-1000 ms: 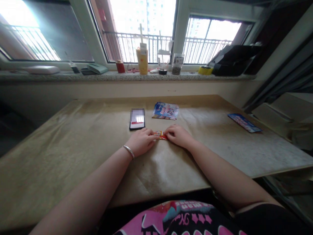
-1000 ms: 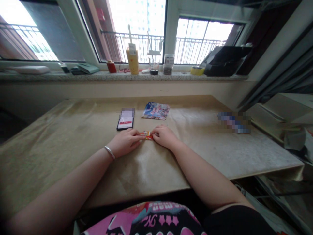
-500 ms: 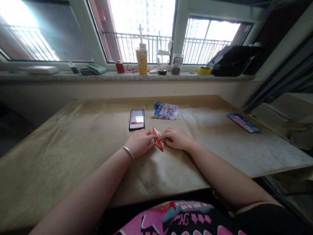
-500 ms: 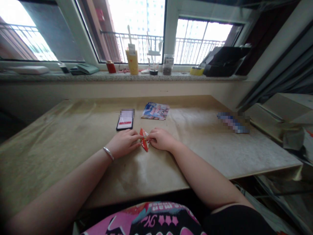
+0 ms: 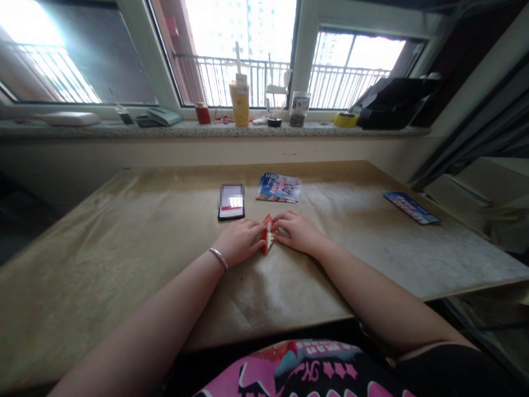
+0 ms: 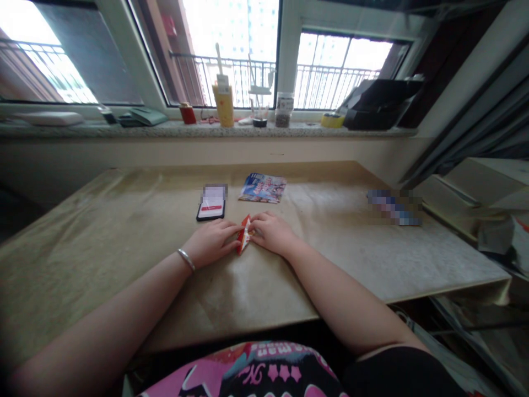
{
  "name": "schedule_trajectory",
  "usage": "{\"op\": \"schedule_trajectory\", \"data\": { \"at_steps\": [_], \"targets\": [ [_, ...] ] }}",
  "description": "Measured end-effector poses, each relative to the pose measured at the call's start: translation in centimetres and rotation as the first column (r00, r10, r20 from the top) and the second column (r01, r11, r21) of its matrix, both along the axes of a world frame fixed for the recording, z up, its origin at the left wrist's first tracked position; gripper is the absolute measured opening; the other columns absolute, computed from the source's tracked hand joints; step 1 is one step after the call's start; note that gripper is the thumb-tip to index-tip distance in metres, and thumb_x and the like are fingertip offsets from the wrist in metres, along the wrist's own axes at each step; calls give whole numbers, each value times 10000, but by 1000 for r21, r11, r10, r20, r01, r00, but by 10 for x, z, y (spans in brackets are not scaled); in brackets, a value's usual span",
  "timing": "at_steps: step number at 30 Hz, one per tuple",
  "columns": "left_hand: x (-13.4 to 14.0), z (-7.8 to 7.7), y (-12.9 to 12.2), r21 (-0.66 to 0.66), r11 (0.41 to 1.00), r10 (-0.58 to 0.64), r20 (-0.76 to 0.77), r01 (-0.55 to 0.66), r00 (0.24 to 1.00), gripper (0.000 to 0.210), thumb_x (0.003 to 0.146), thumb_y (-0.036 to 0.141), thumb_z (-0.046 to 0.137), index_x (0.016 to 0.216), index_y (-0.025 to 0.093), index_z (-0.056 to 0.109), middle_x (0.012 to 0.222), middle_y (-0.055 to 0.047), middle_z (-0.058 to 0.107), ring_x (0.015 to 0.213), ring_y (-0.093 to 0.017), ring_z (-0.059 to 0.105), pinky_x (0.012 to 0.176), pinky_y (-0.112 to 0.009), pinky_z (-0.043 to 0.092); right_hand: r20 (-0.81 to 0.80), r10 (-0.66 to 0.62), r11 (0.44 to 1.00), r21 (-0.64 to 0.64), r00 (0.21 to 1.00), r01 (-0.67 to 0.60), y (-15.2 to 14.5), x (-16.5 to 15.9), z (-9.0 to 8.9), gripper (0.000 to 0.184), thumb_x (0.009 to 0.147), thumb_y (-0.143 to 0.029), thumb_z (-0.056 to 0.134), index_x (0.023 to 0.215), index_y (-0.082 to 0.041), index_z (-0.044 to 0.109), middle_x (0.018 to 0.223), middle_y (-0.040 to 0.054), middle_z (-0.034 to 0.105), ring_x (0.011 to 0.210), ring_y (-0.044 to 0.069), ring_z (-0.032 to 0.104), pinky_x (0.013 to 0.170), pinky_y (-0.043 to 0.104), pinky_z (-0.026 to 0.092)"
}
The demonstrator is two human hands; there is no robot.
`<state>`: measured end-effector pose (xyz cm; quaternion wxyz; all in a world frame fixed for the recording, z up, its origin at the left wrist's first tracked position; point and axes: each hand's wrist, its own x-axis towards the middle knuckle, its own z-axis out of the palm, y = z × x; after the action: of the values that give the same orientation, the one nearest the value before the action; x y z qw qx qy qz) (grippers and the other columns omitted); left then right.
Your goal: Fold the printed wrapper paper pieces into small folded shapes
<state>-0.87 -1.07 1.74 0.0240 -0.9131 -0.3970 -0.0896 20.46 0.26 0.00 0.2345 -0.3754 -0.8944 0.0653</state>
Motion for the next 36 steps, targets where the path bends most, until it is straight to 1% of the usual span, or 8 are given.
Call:
{"op": "schedule_trajectory", "data": {
  "at_steps": [4, 11, 14, 16, 20, 25, 32, 36],
  "targets": [
    [2, 1, -1, -27, 999, 18, -9, -19, 1000, 305, 878, 386, 508, 1088, 186, 604, 1026, -80, 642, 955, -203, 573, 857, -332, 452, -13, 0, 1000, 7, 1000, 0, 1, 0, -1, 135, 820, -286, 625, 913, -204, 678, 1061, 78, 645, 1042, 199, 519, 920, 363, 414],
    [1, -2, -2, -26, 999, -26, 16, 26, 1000, 386, 826, 427, 573, 1140, 202, 580, 1149, -81, 609, 1067, -223, 537, 939, -357, 423, -47, 52, 999, 2, 998, -51, 3, 2, -4, 175, 811, -333, 637, 926, -205, 670, 1069, 76, 648, 1072, 198, 523, 956, 380, 399],
    [3, -1, -5, -18, 1000, -7, 6, 8, 1000, 426, 794, 470, 600, 1113, 188, 588, 1141, -83, 614, 1065, -241, 538, 944, -370, 424, -48, 55, 998, 8, 997, -55, 4, 2, -5, 146, 814, -241, 610, 945, -207, 665, 1101, 71, 637, 1111, 196, 507, 984, 384, 386],
    [4, -1, -6, -18, 1000, 10, 11, -9, 1000, 454, 776, 487, 611, 1104, 174, 588, 1151, -88, 612, 1068, -254, 535, 946, -380, 427, -48, 59, 998, 23, 997, -58, 4, 2, -6, 166, 800, -161, 582, 940, -199, 661, 1118, 70, 631, 1127, 193, 498, 1000, 380, 379],
    [6, -2, -7, -34, 999, 21, 37, -20, 999, 399, 798, 390, 582, 1118, 152, 581, 1149, -87, 619, 1061, -242, 542, 955, -371, 430, -45, 68, 997, 31, 997, -66, 4, 1, -6, 229, 768, -91, 545, 945, -192, 651, 1131, 73, 627, 1126, 191, 493, 999, 375, 384],
    [3, -4, -1, -39, 999, -11, 73, 14, 997, 334, 776, 211, 533, 1101, 161, 593, 1136, -66, 636, 1044, -213, 556, 960, -339, 433, -33, 54, 999, 1, 998, -54, 4, 1, -5, 222, 762, -96, 542, 943, -179, 641, 1109, 74, 635, 1118, 198, 497, 1004, 370, 381],
    [-2, -7, 7, -74, 996, -45, 108, 54, 993, 391, 738, 130, 517, 1114, 173, 615, 1128, -53, 654, 1044, -198, 571, 959, -339, 444, -16, 26, 1000, -6, 1000, -27, 4, 2, -6, 178, 790, -166, 580, 952, -181, 654, 1053, 76, 647, 1043, 198, 532, 949, 356, 413],
    [-6, -10, 12, -86, 994, -50, 123, 61, 991, 423, 742, 97, 504, 1132, 207, 626, 1158, -37, 645, 1066, -195, 563, 968, -345, 441, 2, -4, 1000, -5, 1000, 4, 3, 1, -6, 154, 802, -212, 596, 935, -188, 670, 1023, 68, 654, 987, 202, 547, 905, 341, 435]
  ]
}}
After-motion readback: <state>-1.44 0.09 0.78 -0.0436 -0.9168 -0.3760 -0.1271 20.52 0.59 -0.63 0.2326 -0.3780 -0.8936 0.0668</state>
